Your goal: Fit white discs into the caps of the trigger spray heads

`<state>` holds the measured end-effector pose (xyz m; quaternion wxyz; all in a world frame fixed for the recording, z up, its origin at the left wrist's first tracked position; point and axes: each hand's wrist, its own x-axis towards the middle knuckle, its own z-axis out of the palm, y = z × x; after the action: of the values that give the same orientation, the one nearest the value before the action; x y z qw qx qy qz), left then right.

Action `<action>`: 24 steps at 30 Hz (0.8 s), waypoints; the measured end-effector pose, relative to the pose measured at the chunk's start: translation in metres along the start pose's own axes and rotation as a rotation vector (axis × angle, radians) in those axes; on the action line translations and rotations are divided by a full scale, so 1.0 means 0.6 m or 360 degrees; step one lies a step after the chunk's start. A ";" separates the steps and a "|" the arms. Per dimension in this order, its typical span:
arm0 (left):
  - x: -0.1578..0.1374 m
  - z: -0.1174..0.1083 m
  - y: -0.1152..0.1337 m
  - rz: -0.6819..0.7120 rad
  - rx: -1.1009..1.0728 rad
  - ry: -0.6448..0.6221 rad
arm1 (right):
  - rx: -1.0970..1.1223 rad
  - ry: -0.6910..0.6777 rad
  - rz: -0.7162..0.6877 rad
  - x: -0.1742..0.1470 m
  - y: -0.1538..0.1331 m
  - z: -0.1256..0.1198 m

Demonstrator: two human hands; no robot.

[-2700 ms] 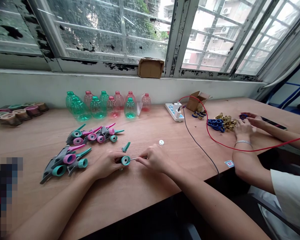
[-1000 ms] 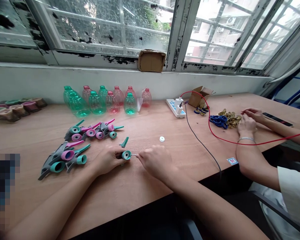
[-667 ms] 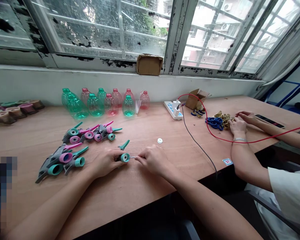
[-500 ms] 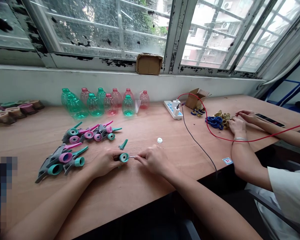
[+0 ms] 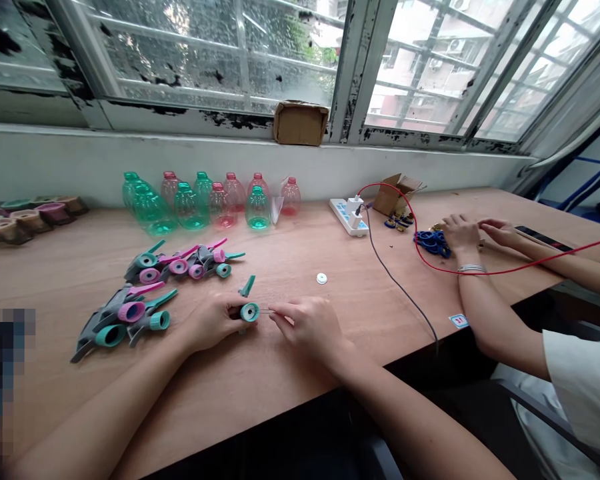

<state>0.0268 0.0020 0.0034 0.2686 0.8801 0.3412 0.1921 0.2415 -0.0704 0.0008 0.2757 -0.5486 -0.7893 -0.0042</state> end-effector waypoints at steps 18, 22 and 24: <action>0.000 0.001 0.003 0.0025 -0.0005 0.0027 | -0.0286 -0.0345 -0.0056 0.031 -0.029 -0.041; 0.000 -0.001 0.003 0.0062 -0.0002 0.0036 | -0.0246 -0.0503 -0.0151 0.065 -0.026 -0.061; 0.000 -0.002 0.004 0.0065 0.0019 0.0017 | -0.0224 -0.0573 -0.0182 0.078 -0.025 -0.069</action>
<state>0.0272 0.0010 0.0058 0.2576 0.8874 0.3257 0.2002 0.2345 -0.0487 0.0610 0.0904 -0.5126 -0.8535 0.0232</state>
